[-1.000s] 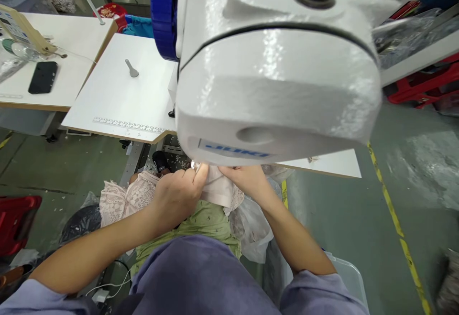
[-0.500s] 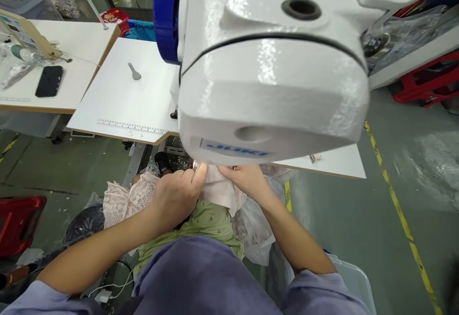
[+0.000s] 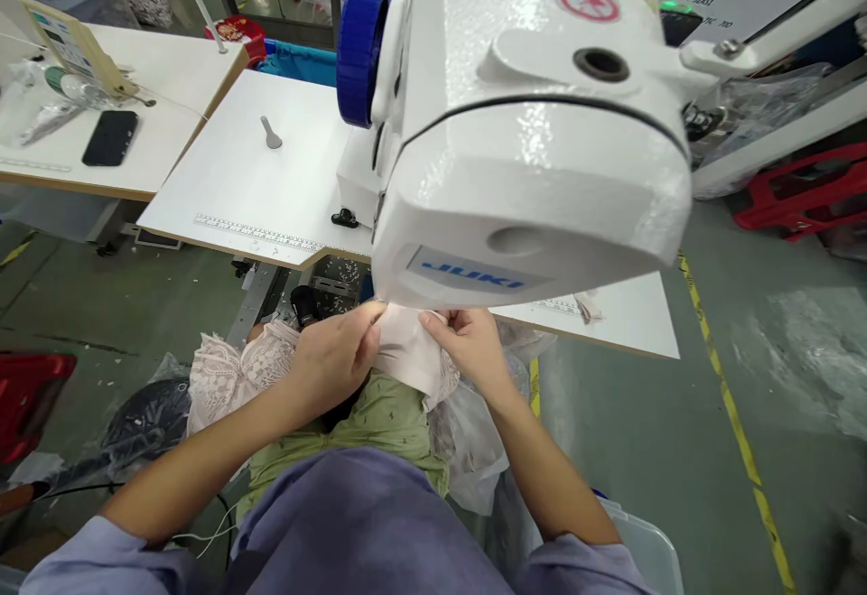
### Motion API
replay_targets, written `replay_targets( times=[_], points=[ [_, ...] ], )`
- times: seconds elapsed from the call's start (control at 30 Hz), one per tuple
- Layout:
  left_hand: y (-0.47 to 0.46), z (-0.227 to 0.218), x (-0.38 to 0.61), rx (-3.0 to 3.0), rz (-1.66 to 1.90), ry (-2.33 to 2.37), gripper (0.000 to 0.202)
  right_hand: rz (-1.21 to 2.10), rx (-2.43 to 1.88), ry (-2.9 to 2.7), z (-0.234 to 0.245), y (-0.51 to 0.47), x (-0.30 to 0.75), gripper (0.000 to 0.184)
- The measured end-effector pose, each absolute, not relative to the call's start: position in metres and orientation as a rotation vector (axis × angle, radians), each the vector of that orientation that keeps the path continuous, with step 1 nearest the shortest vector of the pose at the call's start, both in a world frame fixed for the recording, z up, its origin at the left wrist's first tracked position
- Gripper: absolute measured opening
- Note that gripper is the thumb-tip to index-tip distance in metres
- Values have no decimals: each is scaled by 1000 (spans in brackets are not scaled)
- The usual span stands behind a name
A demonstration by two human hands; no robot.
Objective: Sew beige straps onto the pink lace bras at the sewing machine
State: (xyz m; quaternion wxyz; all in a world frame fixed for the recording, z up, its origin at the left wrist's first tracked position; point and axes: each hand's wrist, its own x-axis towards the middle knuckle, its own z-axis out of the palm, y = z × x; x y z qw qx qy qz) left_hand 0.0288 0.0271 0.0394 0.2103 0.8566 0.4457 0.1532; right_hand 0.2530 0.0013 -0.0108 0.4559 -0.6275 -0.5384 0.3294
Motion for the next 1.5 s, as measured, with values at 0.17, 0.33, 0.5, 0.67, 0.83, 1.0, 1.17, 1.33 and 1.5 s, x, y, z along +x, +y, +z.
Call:
replay_targets(
  times=[0.17,0.33,0.5,0.67,0.83,1.0,1.17,1.33,1.5],
  points=[
    [34,39,17,1745,415,1146,38,795,-1618,-1317,-13,-31,242,23],
    [28,35,6,1528,299,886,44,1018,-1520,-1345,-6,-83,205,23],
    [17,51,-33,1462,455,1061,38,1249,-1277,-1273,-13,-74,146,26],
    [15,72,-81,1467,490,1249,38,1706,-906,-872,-19,-18,96,64],
    [23,39,-83,1622,370,1307,35,1709,-1009,-447,-42,-7,94,33],
    [17,-24,-51,1640,422,1459,37,1186,-1353,-925,-73,-34,109,23],
    [3,-49,-20,1336,574,1238,40,839,-1485,-1431,-92,-53,125,17],
    [0,-31,-11,1435,651,1274,31,820,-1473,-1518,-84,-65,152,18],
    [-5,-12,-6,1329,605,1132,31,634,-1502,-1552,-64,-57,165,32]
  ],
)
